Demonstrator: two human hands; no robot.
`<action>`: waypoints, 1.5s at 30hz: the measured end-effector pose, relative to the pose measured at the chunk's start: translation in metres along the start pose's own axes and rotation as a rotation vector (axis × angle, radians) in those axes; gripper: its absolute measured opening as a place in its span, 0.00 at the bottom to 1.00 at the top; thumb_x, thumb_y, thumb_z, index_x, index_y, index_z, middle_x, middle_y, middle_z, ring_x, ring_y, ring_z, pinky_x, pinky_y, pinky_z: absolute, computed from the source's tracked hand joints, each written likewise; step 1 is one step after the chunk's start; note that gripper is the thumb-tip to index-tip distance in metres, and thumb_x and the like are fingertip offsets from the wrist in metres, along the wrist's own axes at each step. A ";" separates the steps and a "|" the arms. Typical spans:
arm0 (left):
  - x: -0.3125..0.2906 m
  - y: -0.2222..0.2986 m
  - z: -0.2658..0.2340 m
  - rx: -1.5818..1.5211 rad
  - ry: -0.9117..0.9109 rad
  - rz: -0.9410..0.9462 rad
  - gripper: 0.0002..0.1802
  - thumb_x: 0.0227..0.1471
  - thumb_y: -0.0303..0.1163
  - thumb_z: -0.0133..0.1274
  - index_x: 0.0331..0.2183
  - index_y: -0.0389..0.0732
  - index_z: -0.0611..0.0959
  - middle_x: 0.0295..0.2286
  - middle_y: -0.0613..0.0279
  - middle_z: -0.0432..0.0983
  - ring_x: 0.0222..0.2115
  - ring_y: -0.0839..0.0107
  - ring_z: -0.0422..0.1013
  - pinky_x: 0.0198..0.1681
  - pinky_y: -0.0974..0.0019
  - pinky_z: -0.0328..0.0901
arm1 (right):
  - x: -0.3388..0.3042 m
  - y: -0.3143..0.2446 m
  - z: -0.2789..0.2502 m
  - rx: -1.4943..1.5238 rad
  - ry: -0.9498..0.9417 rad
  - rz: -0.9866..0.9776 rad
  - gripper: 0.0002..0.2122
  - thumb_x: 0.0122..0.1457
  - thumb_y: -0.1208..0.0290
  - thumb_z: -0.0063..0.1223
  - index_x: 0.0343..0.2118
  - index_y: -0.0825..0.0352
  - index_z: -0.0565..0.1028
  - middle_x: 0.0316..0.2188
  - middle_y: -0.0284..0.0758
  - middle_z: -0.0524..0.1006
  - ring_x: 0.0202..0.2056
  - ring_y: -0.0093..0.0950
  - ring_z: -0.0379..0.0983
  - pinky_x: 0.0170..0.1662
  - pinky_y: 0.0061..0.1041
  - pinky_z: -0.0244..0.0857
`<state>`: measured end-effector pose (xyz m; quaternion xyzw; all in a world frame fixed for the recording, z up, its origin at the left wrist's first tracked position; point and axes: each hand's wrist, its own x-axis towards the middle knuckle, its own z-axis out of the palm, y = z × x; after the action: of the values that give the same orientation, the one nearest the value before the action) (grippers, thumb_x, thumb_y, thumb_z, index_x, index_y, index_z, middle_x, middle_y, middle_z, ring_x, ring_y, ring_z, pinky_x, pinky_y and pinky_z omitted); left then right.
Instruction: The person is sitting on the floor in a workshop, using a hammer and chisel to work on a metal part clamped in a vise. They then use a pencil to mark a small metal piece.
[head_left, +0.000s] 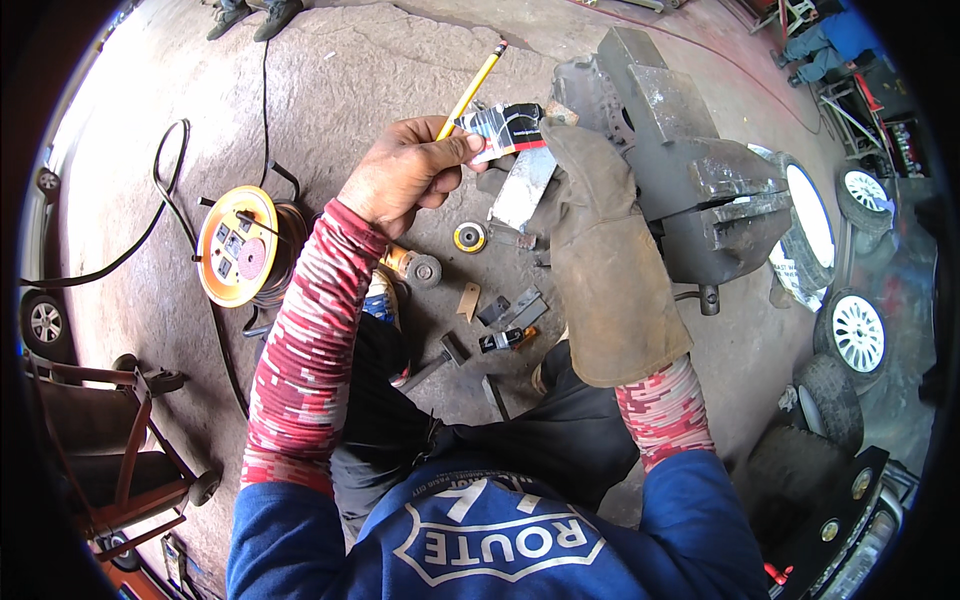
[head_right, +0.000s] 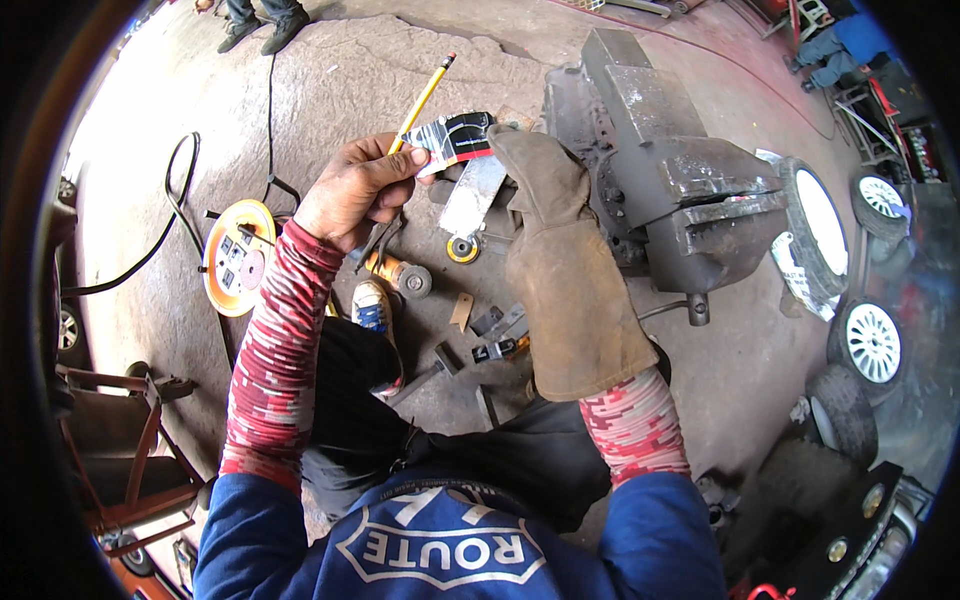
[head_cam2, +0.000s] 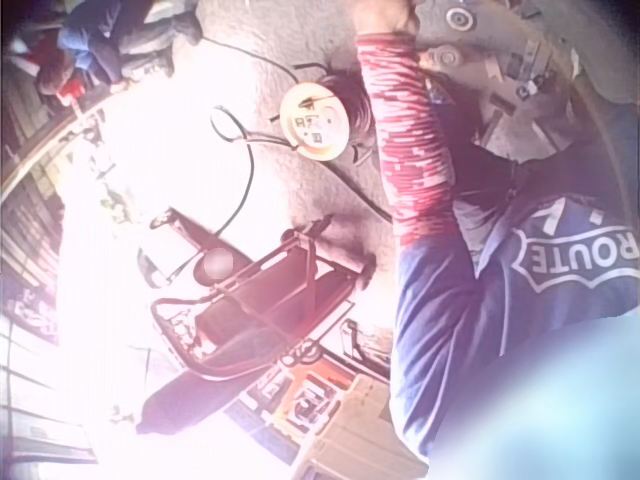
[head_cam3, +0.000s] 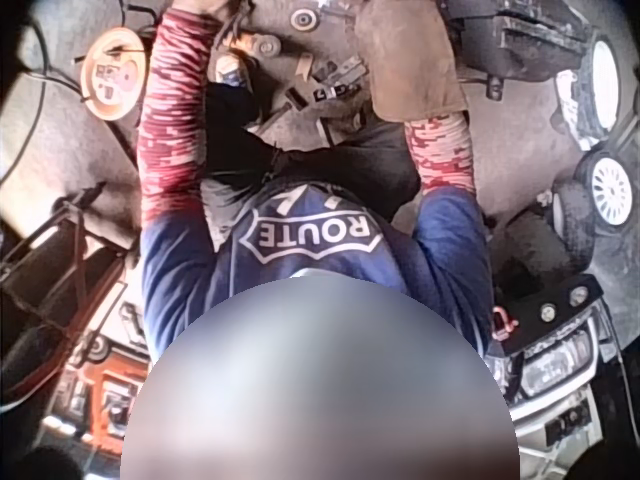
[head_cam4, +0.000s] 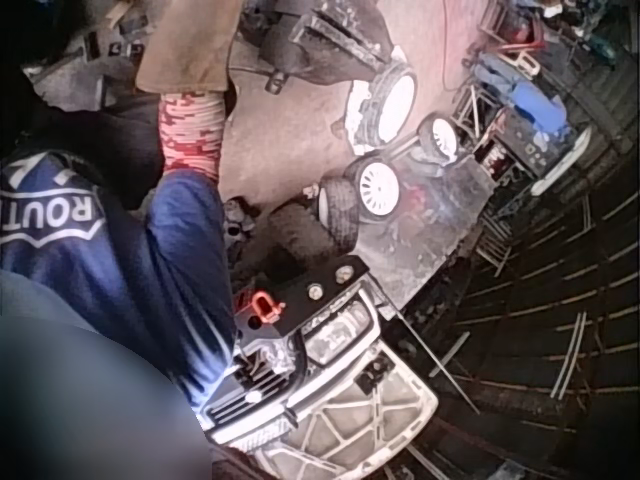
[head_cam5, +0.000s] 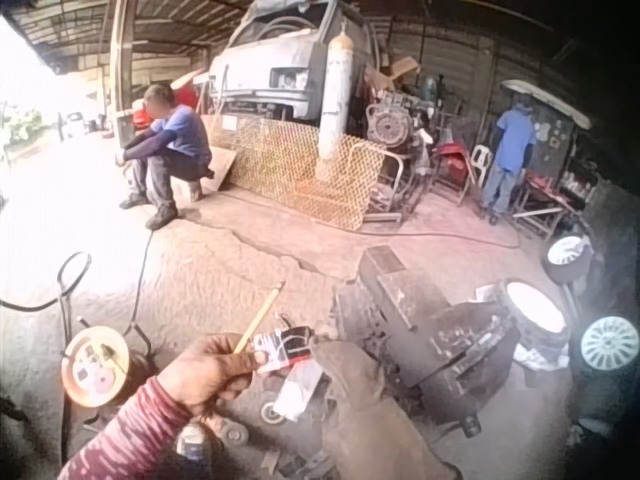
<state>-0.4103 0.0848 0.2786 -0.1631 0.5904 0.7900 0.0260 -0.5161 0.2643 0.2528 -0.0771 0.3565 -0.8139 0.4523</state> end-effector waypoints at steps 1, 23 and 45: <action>0.000 0.000 0.000 -0.007 -0.002 -0.001 0.08 0.59 0.32 0.57 0.34 0.36 0.81 0.24 0.71 0.74 0.15 0.86 0.55 0.14 0.78 0.46 | -0.003 -0.001 0.001 -0.006 0.023 -0.009 0.20 0.61 0.64 0.51 0.48 0.78 0.70 0.41 0.50 0.78 0.39 0.40 0.79 0.44 0.41 0.78; -0.003 0.014 -0.008 0.229 0.119 0.086 0.16 0.54 0.45 0.59 0.35 0.41 0.82 0.17 0.79 0.59 0.16 0.87 0.50 0.18 0.77 0.43 | 0.002 -0.002 0.009 -0.217 0.311 -0.082 0.18 0.60 0.65 0.53 0.47 0.73 0.73 0.39 0.46 0.79 0.37 0.39 0.80 0.40 0.44 0.78; 0.023 -0.012 0.000 0.340 0.264 0.390 0.13 0.56 0.37 0.61 0.32 0.36 0.82 0.19 0.75 0.69 0.21 0.84 0.61 0.24 0.73 0.58 | -0.018 0.013 0.048 -0.118 0.391 -0.104 0.09 0.58 0.73 0.56 0.42 0.67 0.76 0.35 0.37 0.78 0.37 0.30 0.78 0.41 0.31 0.77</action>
<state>-0.4291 0.0844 0.2611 -0.1415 0.7327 0.6419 -0.1765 -0.4757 0.2496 0.2828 0.0377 0.4800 -0.8133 0.3267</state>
